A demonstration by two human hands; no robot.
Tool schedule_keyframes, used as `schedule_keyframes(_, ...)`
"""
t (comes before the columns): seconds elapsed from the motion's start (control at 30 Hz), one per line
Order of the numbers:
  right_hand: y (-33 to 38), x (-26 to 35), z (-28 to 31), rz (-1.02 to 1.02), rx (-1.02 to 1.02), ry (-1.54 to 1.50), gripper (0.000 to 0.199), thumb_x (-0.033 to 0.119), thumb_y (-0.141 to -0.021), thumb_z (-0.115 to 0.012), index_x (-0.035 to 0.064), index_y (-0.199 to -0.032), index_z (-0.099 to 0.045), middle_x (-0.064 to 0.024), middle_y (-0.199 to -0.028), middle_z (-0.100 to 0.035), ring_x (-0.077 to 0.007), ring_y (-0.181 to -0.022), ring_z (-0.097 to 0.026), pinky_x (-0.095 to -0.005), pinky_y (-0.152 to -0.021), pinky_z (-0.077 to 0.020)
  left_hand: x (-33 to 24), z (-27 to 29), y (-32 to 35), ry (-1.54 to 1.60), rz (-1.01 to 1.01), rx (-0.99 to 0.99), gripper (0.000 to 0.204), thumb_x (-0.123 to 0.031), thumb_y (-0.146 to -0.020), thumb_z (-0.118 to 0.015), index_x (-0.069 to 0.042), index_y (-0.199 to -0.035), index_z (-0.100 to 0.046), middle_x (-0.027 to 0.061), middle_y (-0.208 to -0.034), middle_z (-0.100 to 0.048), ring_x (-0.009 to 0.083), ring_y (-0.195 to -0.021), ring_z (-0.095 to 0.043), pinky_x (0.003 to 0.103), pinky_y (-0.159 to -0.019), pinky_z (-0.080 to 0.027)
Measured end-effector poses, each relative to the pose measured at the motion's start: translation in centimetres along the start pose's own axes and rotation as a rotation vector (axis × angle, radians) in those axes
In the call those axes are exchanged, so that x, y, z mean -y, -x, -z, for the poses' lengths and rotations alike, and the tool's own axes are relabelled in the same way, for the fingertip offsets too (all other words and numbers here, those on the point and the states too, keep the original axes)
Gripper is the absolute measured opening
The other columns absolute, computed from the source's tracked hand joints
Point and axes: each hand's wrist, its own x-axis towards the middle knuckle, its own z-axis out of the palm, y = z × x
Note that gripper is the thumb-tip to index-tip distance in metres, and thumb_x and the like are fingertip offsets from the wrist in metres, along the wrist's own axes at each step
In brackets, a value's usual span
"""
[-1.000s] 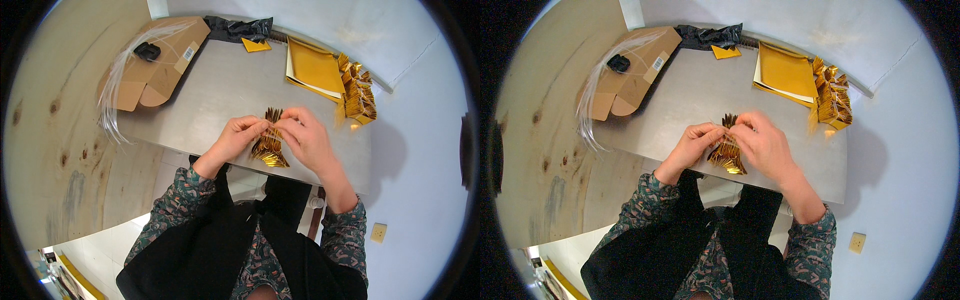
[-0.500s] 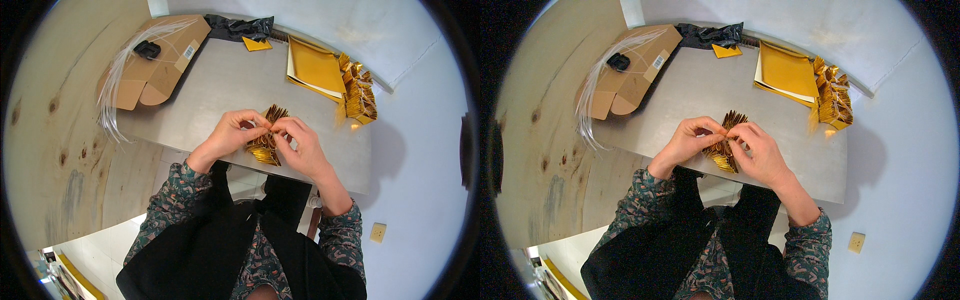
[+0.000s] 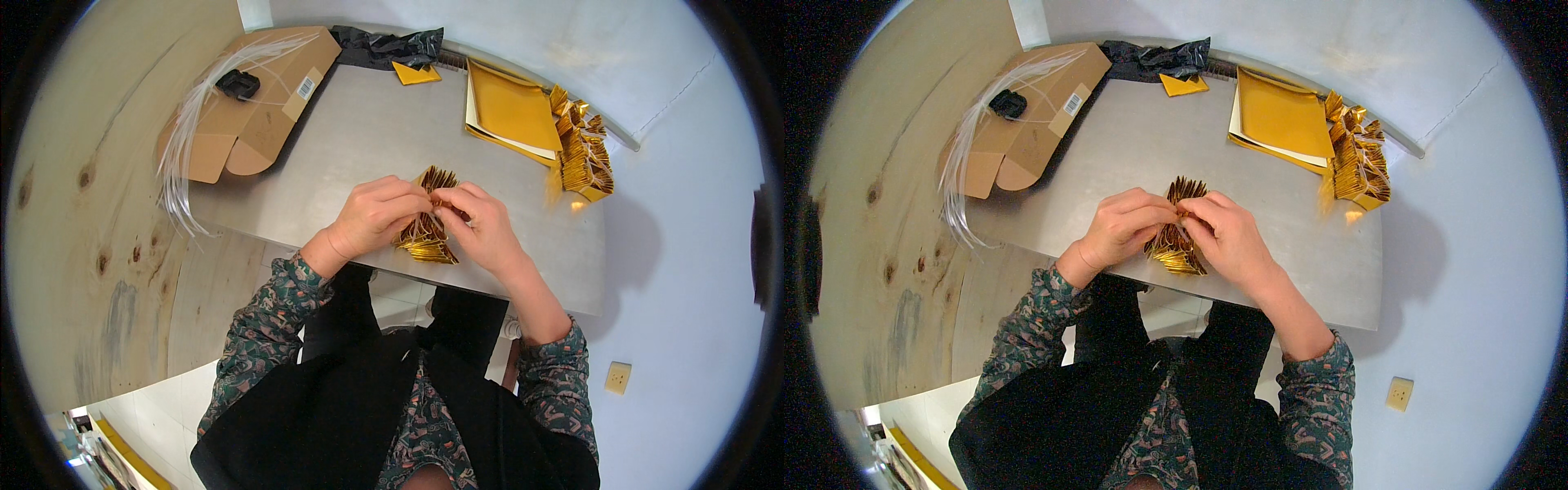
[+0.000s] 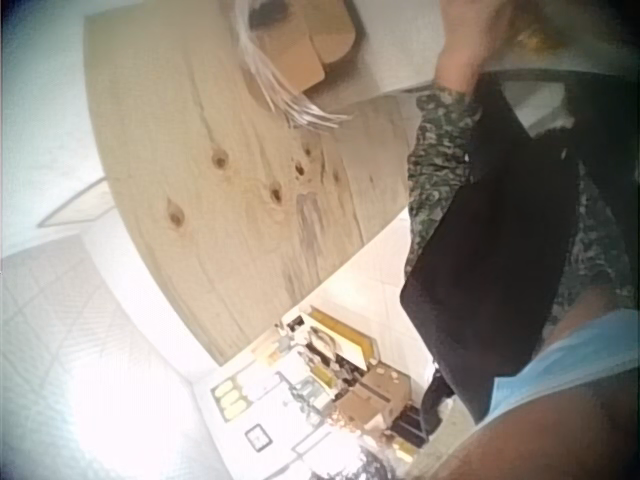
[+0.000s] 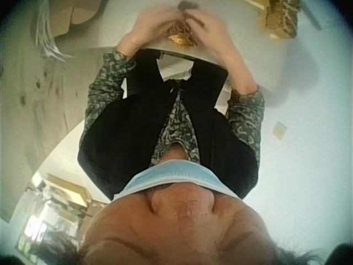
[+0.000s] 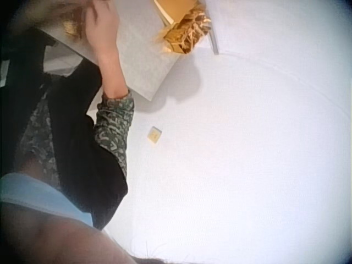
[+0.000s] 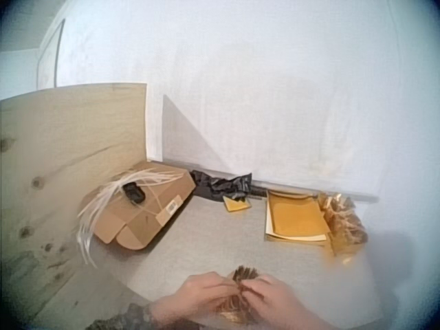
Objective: The person gathers a stack of small gold pouches on a table, aligns them, and secures the bundle with a white twist tie. They tighten the tie, adjust the bundle, and place it on the table.
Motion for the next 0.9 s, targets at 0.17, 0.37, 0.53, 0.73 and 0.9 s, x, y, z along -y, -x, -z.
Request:
schedule_keyframes(0.17, -0.7, -0.5, -0.2, -0.072, 0.041, -0.18, 0.016, 0.011, -0.094, -0.062, 0.0024, -0.108, -0.066, -0.0101, -0.091, -0.067, -0.0205, -0.081, -0.066, -0.0307, -0.071, -0.0518, 0.3, 0.1, 0.2, -0.035, -0.059, -0.049, 0.02, -0.003, -0.074, -0.074, -0.011, -0.093, -0.071, -0.0001, -0.096, -0.07, 0.0217, -0.077, -0.065, 0.031, -0.066, -0.055)
schedule_keyframes(0.37, -1.4, -1.0, -1.1, -0.194, 0.079, -0.346, 0.014, 0.01, -0.097, -0.059, 0.0028, -0.107, -0.065, -0.0055, -0.08, -0.067, -0.0122, -0.074, -0.064, -0.0278, -0.07, -0.0511, 1.0, 0.3, 0.5, -0.106, -0.107, -0.046, 0.022, -0.004, -0.072, -0.074, -0.012, -0.093, -0.072, -0.0016, -0.097, -0.071, 0.0183, -0.072, -0.063, 0.029, -0.061, -0.054)
schedule_keyframes(0.53, -2.6, -0.6, -1.5, -0.256, 0.188, -0.323, 0.015, 0.01, -0.094, -0.061, 0.0042, -0.107, -0.066, -0.0024, -0.078, -0.065, -0.0086, -0.067, -0.058, -0.0257, -0.065, -0.049, 1.9, 1.0, 1.3, -0.128, -0.127, -0.077, 0.024, -0.005, -0.071, -0.075, -0.013, -0.093, -0.073, -0.0022, -0.097, -0.071, 0.0168, -0.069, -0.062, 0.028, -0.058, -0.053)
schedule_keyframes(0.73, -3.6, 0.2, -2.6, -0.206, 0.229, -0.289, 0.017, 0.008, -0.091, -0.064, 0.0054, -0.107, -0.066, 0.0014, -0.073, -0.061, -0.0061, -0.065, -0.053, -0.0233, -0.061, -0.0444, 2.5, 2.0, 2.4, -0.065, -0.084, -0.125, 0.026, -0.004, -0.07, -0.076, -0.012, -0.095, -0.073, 0.0002, -0.097, -0.069, 0.0183, -0.072, -0.063, 0.029, -0.061, -0.055)
schedule_keyframes(0.9, -4.2, 0.7, -3.5, -0.258, 0.238, -0.276, 0.013, 0.008, -0.089, -0.063, 0.0041, -0.102, -0.063, -0.0021, -0.075, -0.061, -0.0105, -0.067, -0.056, -0.0271, -0.062, -0.0465, 3.0, 2.8, 2.9, 0.008, -0.056, -0.112, 0.026, -0.002, -0.073, -0.076, -0.011, -0.097, -0.073, 0.0033, -0.094, -0.067, 0.0213, -0.077, -0.065, 0.031, -0.064, -0.056)
